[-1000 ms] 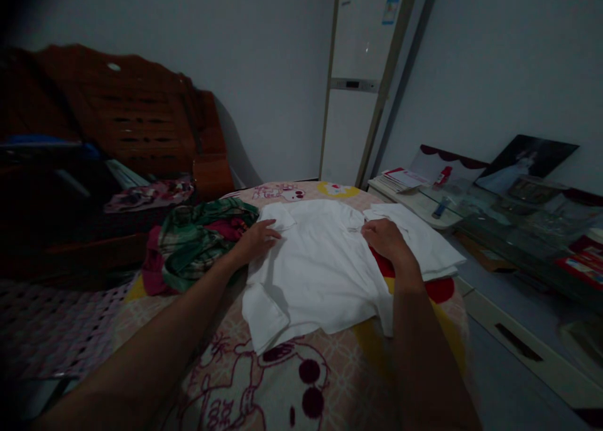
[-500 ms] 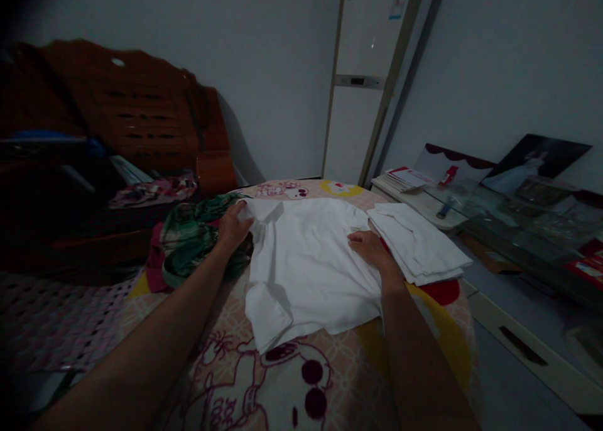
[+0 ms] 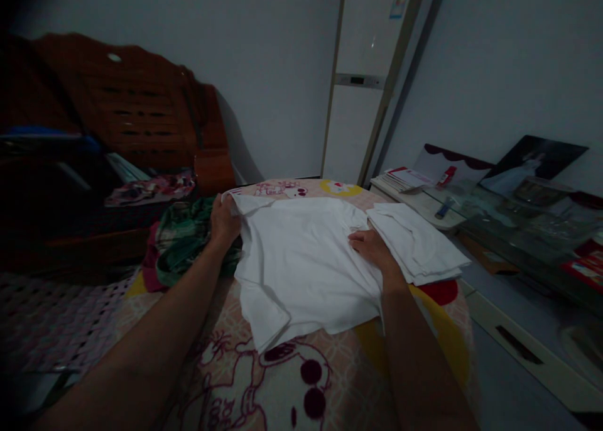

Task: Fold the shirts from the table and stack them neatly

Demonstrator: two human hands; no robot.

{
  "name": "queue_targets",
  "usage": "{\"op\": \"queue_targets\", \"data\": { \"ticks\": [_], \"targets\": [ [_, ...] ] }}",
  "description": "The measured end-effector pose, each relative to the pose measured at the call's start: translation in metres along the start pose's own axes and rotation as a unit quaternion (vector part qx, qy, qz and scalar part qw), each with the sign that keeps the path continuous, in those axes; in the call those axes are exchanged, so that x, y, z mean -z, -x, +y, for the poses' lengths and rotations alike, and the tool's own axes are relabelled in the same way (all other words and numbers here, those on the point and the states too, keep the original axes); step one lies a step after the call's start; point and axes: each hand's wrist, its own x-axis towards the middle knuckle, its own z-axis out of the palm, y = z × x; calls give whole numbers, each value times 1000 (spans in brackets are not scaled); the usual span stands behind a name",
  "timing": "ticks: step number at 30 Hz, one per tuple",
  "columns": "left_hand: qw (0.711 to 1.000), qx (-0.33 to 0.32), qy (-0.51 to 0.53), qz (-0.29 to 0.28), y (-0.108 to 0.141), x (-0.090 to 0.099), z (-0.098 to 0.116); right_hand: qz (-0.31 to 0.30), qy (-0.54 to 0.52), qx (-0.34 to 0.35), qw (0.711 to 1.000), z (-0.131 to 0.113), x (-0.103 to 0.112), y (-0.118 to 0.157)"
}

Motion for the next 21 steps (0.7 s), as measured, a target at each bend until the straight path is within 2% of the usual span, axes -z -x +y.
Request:
{"op": "queue_targets", "data": {
  "ticks": [2,5,7,9,12,15,18,21],
  "targets": [
    [1000,-18,-1,26,1,4,6,12,-29,-33,999,-1,5,0],
    [996,-74,-10,57,2,11,28,43,-56,-69,995,-3,11,3],
    [990,-129,-12,45,6,10,48,54,-60,-77,994,-4,13,4],
    [980,-196,-5,-19,15,1,65,49,-59,-72,994,-5,12,5],
    [945,-276,-9,-174,38,-22,74,57,-71,-78,993,-3,9,3],
    [917,-255,-110,-286,58,-41,64,121,-82,-104,984,4,9,-1],
    [891,-228,-197,-339,66,-47,51,189,-65,-110,974,12,11,-5],
    [879,-236,-220,-350,66,-45,48,213,-31,-110,970,18,14,-8]
  ]
}}
